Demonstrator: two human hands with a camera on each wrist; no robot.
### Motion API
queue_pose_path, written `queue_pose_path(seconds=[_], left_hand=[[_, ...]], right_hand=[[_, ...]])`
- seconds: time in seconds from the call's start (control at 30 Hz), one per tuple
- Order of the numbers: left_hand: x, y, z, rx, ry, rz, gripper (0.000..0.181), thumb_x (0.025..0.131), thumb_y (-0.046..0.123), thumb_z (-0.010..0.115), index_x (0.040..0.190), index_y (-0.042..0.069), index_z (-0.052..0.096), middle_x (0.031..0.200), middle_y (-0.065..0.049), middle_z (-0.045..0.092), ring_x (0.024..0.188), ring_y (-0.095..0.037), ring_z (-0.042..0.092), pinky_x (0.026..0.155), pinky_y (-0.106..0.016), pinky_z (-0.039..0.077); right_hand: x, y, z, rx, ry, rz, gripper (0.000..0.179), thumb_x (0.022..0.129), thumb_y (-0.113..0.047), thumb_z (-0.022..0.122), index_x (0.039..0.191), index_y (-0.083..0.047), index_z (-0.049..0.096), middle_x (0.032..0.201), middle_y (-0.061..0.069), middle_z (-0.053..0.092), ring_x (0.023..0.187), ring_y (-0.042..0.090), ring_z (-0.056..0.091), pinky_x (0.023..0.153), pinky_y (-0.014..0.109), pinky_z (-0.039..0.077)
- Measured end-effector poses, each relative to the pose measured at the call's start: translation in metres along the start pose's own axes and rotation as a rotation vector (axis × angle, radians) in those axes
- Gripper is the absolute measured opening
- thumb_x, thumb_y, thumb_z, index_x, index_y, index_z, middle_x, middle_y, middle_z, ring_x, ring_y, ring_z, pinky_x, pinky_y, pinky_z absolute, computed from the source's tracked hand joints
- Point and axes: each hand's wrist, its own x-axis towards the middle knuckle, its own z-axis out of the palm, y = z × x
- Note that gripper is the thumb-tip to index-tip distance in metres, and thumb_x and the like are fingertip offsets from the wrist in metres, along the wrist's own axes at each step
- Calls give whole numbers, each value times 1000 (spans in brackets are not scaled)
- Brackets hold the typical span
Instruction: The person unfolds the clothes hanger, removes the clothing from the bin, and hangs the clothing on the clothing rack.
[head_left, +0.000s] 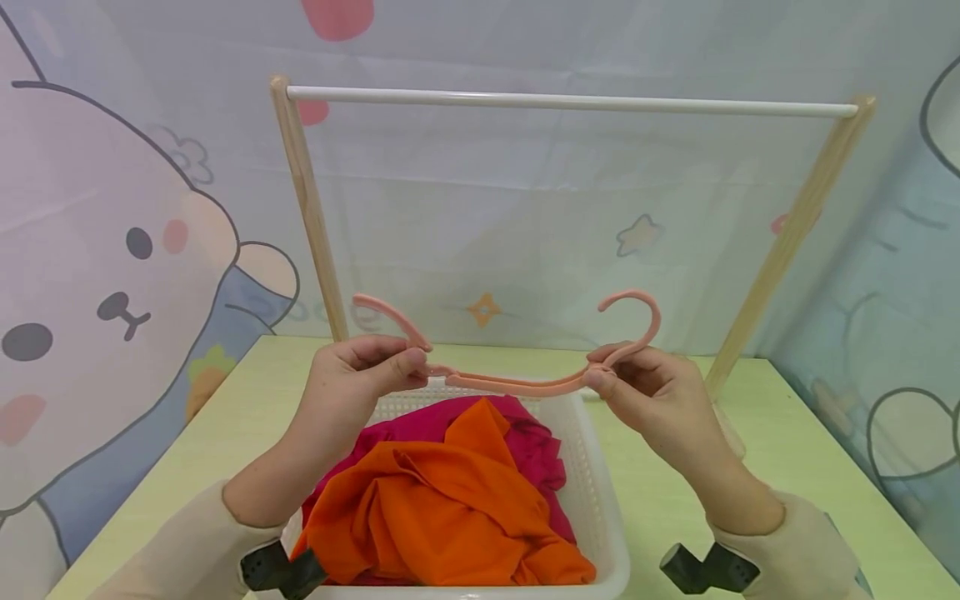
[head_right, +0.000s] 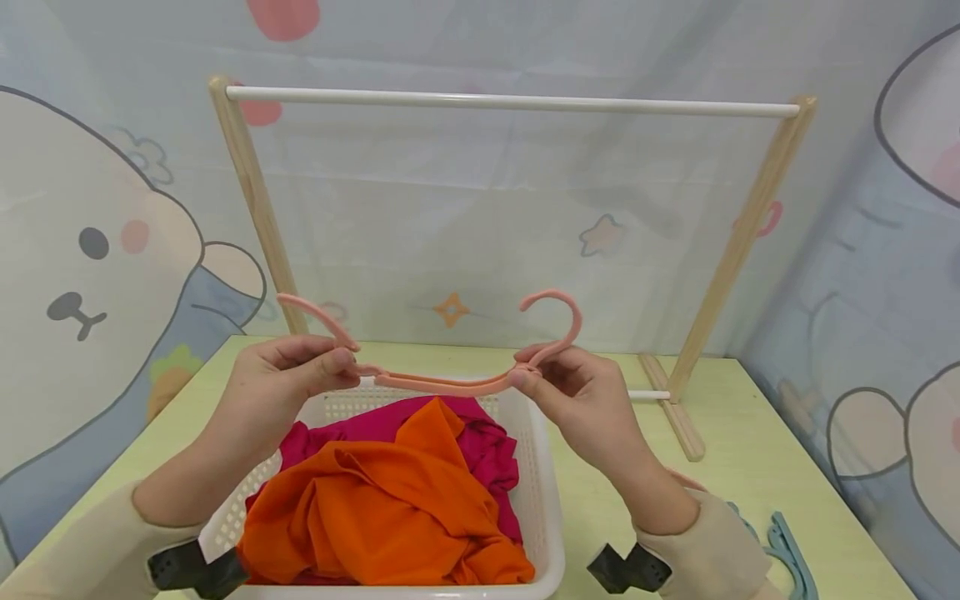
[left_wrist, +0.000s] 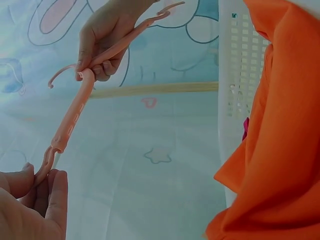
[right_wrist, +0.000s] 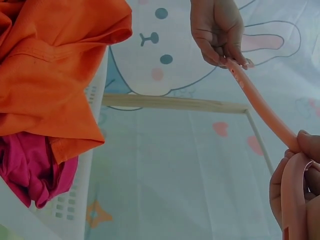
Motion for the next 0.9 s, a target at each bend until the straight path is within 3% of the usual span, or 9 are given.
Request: queue_pose_path(seconds=[0.17, 0.33, 0.47, 0.73, 0.9], left_hand=[[0, -1, 1, -67, 12, -37, 31, 93, 21, 65, 113, -3, 67, 87, 3, 74, 86, -14, 71, 91, -29, 52], [2, -2, 6, -307, 31, -78, 17, 95, 11, 60, 103, 7, 73, 86, 1, 73, 86, -16, 72, 89, -31, 52], [3, -2, 10, -479, 60, -100, 28, 97, 5, 54, 88, 19, 77, 85, 0, 73, 86, -16, 72, 86, -32, 54], [1, -1, 20, -583, 115, -116, 26, 96, 5, 54, 89, 15, 77, 87, -1, 74, 88, -17, 72, 85, -32, 54], [-1, -2, 21, -579, 118, -118, 24, 96, 6, 55, 90, 14, 77, 87, -1, 74, 89, -17, 72, 86, -32, 53]], right_hand=[[-1, 1, 3, 62, 42, 9, 2, 87, -6, 70, 89, -6, 71, 95, -4, 70, 72, 12, 62, 64, 21, 52], [-2, 0, 6, 142, 73, 29, 2, 87, -3, 70, 87, -1, 69, 95, -3, 69, 74, 11, 61, 67, 20, 53], [-2, -1, 8, 149, 92, 29, 13, 88, 0, 68, 90, -12, 72, 94, -3, 68, 72, 10, 59, 67, 19, 53], [-2, -1, 11, 188, 145, 36, 15, 89, 0, 66, 89, -13, 72, 97, -2, 67, 71, 11, 58, 69, 18, 53], [-2, 1, 11, 228, 148, 23, 17, 89, 3, 65, 88, -12, 72, 96, 1, 67, 70, 12, 58, 69, 19, 53]])
